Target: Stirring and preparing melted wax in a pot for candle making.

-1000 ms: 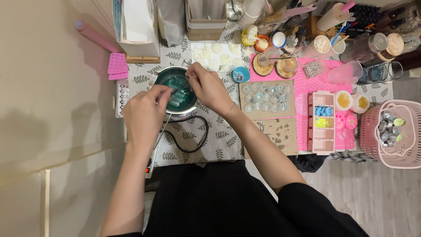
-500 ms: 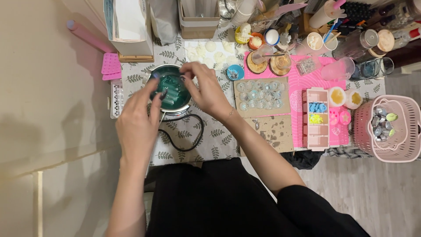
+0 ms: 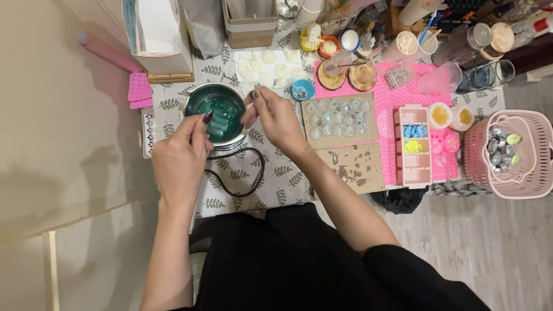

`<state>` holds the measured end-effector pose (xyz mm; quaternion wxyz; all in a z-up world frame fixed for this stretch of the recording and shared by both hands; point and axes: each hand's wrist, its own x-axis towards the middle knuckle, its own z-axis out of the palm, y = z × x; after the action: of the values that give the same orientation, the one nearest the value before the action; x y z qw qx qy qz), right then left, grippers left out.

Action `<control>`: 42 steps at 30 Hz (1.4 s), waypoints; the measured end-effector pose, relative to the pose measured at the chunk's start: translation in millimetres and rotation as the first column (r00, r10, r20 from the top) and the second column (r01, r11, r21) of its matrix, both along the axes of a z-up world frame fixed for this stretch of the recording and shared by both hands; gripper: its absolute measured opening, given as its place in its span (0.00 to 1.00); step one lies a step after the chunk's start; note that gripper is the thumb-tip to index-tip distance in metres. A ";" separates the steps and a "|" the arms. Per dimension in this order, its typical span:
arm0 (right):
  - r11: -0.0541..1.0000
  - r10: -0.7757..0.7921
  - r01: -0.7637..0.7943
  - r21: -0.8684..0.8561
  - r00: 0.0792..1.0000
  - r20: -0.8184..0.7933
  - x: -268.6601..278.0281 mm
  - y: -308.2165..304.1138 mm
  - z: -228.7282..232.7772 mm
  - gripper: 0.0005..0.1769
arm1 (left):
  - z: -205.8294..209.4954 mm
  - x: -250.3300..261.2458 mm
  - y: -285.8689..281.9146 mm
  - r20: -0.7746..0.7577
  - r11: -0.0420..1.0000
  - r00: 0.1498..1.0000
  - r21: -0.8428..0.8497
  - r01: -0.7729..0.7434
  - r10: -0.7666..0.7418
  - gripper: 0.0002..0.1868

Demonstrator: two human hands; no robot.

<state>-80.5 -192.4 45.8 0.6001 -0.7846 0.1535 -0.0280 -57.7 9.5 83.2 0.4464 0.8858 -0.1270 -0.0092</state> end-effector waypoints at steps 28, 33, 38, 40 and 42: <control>0.806 0.234 -0.432 0.405 0.861 0.452 -68.3 -49.8 -3.7 0.35 | -16.1 -54.7 -148.6 -0.369 0.660 0.868 -0.748 -0.065 -0.333 0.38; 0.987 0.131 -0.150 0.064 0.962 0.240 -82.2 -103.3 -20.5 0.42 | 36.7 -82.5 -199.1 0.429 0.649 0.865 -0.586 0.485 -0.260 0.34; 0.454 0.036 -0.344 0.822 0.929 0.369 -95.4 -151.9 32.8 0.41 | -68.2 -56.0 -232.4 0.250 0.967 0.934 0.060 0.247 -0.254 0.35; 0.487 0.042 -0.292 0.823 0.949 0.312 -93.1 -165.0 16.8 0.41 | -72.6 -57.1 -242.3 0.005 0.988 0.994 -0.111 0.110 -0.110 0.39; 0.933 0.277 -0.341 0.119 0.887 0.370 -92.3 -168.2 -22.7 0.37 | -53.3 -64.4 -253.2 -0.502 0.704 0.822 -0.685 -0.187 -0.270 0.36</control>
<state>-172.8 -360.6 23.1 0.6829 -0.7239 -0.0801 -0.0560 -122.2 -243.8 29.8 0.7676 0.5968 -0.0027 -0.2336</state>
